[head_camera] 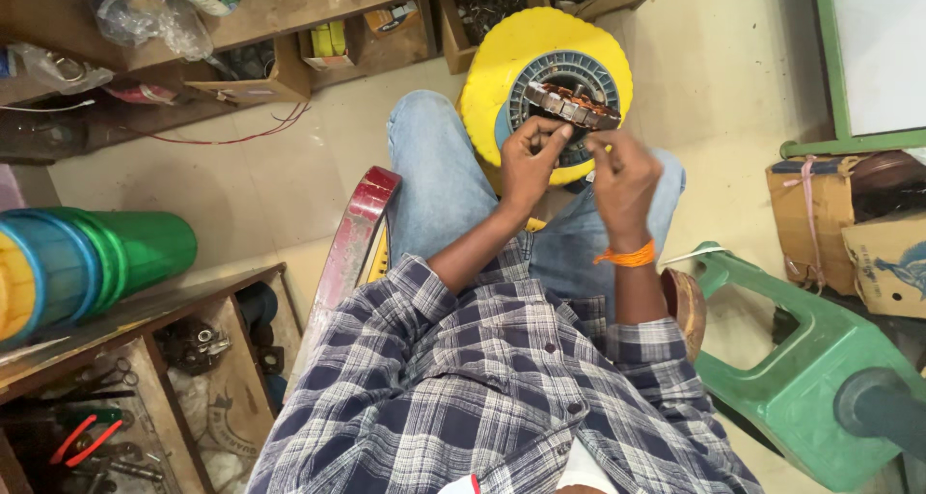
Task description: The person sits on the floor with a motor armature resting in a yellow bucket between their legs and works on its copper windings by hand, pressing and repositioning the winding wires around the armature slots throughout the clip.
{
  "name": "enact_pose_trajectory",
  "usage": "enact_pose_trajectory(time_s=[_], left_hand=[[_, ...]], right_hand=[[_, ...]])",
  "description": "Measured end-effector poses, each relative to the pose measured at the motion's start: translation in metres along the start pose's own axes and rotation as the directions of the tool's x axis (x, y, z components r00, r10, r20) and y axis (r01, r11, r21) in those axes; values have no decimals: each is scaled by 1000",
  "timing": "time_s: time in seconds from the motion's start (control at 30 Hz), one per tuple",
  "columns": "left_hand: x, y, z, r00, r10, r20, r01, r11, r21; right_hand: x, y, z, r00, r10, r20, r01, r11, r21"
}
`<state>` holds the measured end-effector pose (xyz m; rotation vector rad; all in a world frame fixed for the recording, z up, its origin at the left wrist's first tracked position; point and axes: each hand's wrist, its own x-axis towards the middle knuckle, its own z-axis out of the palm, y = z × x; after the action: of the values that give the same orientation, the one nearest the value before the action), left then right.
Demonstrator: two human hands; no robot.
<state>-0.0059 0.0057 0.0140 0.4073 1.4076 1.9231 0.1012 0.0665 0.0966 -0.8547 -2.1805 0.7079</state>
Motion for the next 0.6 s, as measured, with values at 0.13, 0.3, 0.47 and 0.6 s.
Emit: enact_pose_trajectory(time_s=[0.13, 0.3, 0.47, 0.6], left_hand=[[-9, 20, -12, 851, 485, 203, -522, 735, 433], [5, 41, -28, 558, 587, 587, -822, 292, 489], [11, 32, -25, 646, 618, 449, -761, 476, 441], [0, 8, -15, 878, 444, 177, -478, 807, 347]], right_hand=[[-25, 0, 19, 982, 191, 6, -190, 972, 136], [-45, -5, 11, 962, 272, 19, -270, 943, 194], [-27, -16, -19, 985, 171, 34, -173, 981, 91], [7, -22, -38, 995, 70, 67, -69, 997, -16]])
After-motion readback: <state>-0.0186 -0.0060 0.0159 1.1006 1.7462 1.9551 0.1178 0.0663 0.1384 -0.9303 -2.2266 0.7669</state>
